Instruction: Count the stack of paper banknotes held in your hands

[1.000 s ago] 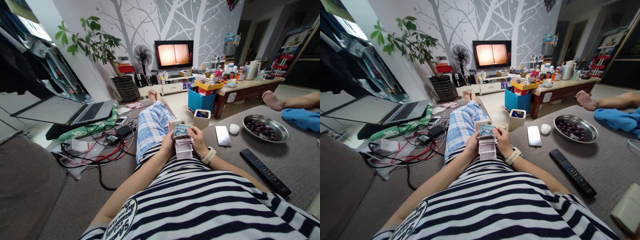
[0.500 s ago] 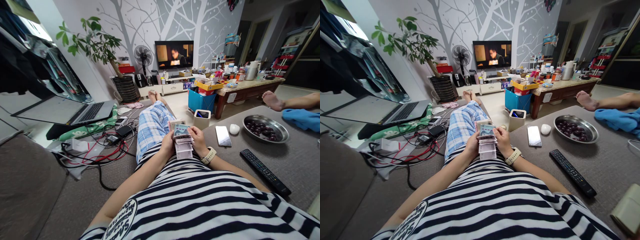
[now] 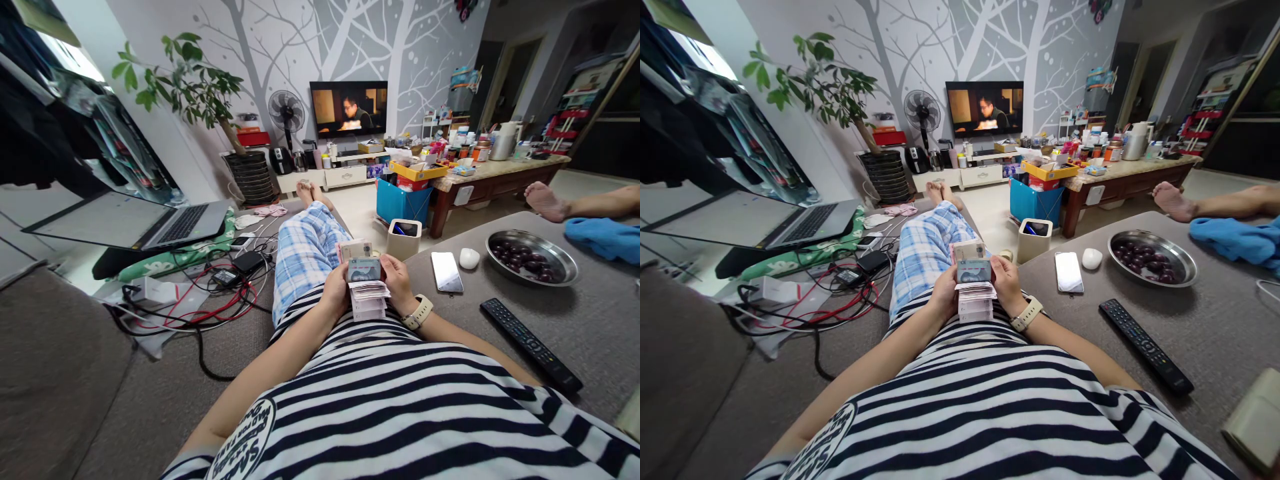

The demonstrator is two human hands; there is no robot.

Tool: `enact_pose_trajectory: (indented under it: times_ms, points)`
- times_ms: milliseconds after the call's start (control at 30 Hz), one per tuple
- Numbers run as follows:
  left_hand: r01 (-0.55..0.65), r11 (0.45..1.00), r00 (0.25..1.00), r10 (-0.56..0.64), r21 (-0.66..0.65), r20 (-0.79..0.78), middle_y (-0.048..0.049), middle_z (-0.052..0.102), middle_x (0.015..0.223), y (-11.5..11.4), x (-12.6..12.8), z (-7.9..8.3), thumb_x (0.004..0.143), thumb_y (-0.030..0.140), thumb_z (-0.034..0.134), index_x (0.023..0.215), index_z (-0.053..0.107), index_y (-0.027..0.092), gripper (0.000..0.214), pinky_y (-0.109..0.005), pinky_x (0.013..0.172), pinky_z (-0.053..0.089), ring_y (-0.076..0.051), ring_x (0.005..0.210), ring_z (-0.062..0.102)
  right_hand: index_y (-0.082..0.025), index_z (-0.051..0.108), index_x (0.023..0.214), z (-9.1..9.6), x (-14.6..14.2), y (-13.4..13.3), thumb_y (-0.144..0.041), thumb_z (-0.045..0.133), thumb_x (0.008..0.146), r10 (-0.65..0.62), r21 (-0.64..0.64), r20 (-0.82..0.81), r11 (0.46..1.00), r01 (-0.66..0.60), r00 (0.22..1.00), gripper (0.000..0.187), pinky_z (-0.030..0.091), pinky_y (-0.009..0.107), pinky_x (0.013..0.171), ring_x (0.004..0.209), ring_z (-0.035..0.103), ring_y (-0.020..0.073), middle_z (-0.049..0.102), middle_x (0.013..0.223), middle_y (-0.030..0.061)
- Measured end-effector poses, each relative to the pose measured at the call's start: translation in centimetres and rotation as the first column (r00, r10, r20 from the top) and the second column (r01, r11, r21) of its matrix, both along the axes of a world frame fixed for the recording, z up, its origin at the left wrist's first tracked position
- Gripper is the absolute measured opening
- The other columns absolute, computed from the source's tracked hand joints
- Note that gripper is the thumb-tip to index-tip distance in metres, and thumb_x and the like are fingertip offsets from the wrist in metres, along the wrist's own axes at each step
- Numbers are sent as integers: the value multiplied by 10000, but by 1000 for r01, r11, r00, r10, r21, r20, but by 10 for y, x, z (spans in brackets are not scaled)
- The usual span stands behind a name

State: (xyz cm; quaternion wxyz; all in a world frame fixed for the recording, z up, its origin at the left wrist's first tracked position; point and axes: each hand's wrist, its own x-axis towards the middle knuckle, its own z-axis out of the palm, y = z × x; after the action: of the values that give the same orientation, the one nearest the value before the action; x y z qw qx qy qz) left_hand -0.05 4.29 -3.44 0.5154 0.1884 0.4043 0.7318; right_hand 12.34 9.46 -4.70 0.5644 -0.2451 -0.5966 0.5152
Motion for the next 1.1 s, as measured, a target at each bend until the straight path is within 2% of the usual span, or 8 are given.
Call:
enact_pose_trajectory:
  times_ms: [100,167,300,367,433,600,800,1100]
  points:
    - [4,1000,1000,-4,-5,1,-96,797,812,-1,-1,-1,762,241,724,827,721,160,105,-436,969,585,-312,1019,768,-244,594,677,-1,-1,-1,-814,511,865,64,-43,-19,997,-65,998,606,394,331,536,543,457,173,558,590,18]
    - [5,1000,1000,-5,-11,-4,-105,799,823,-3,-2,0,770,250,734,838,724,150,122,-435,978,580,-306,994,772,-240,601,696,-2,-1,-1,-805,532,864,94,-50,-22,994,-95,995,593,405,327,544,531,465,166,575,587,14]
    - [25,1000,999,-24,13,-41,-106,801,839,-7,-3,0,738,238,760,849,733,145,148,-430,986,571,-303,991,769,-241,531,670,-4,1,3,-706,744,766,-25,-25,-7,999,24,1000,520,407,303,588,581,443,148,513,600,-32]
    - [35,999,998,-34,21,-56,-109,794,821,-9,-3,0,694,236,794,842,730,141,188,-441,979,571,-317,993,766,-241,517,684,-7,0,6,-664,792,730,-92,-29,-8,995,92,996,506,399,293,598,614,430,145,482,632,-46]
    - [60,998,996,-58,31,-62,-107,784,791,-10,-2,1,655,242,826,826,720,141,225,-453,973,569,-332,988,764,-240,521,707,-9,-1,9,-652,784,732,-119,-39,-15,992,118,993,490,398,289,609,637,429,146,476,664,-47]
    - [104,993,993,-101,63,-53,-88,781,798,-10,-2,-1,645,238,842,853,714,156,257,-436,973,560,-319,988,763,-244,489,653,-13,-3,11,-650,690,797,-90,-43,32,995,91,995,476,377,295,608,625,408,151,452,621,-44]
    - [-16,1000,1000,16,-5,-26,-76,774,780,-3,-3,-5,761,273,745,798,700,166,122,-404,954,575,-289,976,765,-246,489,649,-6,0,4,-635,672,813,-50,-19,17,999,50,999,460,386,303,612,629,408,159,460,628,-33]
    - [-19,1000,999,19,3,28,-72,781,778,-1,-2,-5,770,272,744,807,697,173,116,-421,949,582,-304,999,764,-242,550,683,0,3,-2,-667,658,829,-19,8,-10,1000,19,1000,463,425,316,634,638,434,170,505,637,-17]
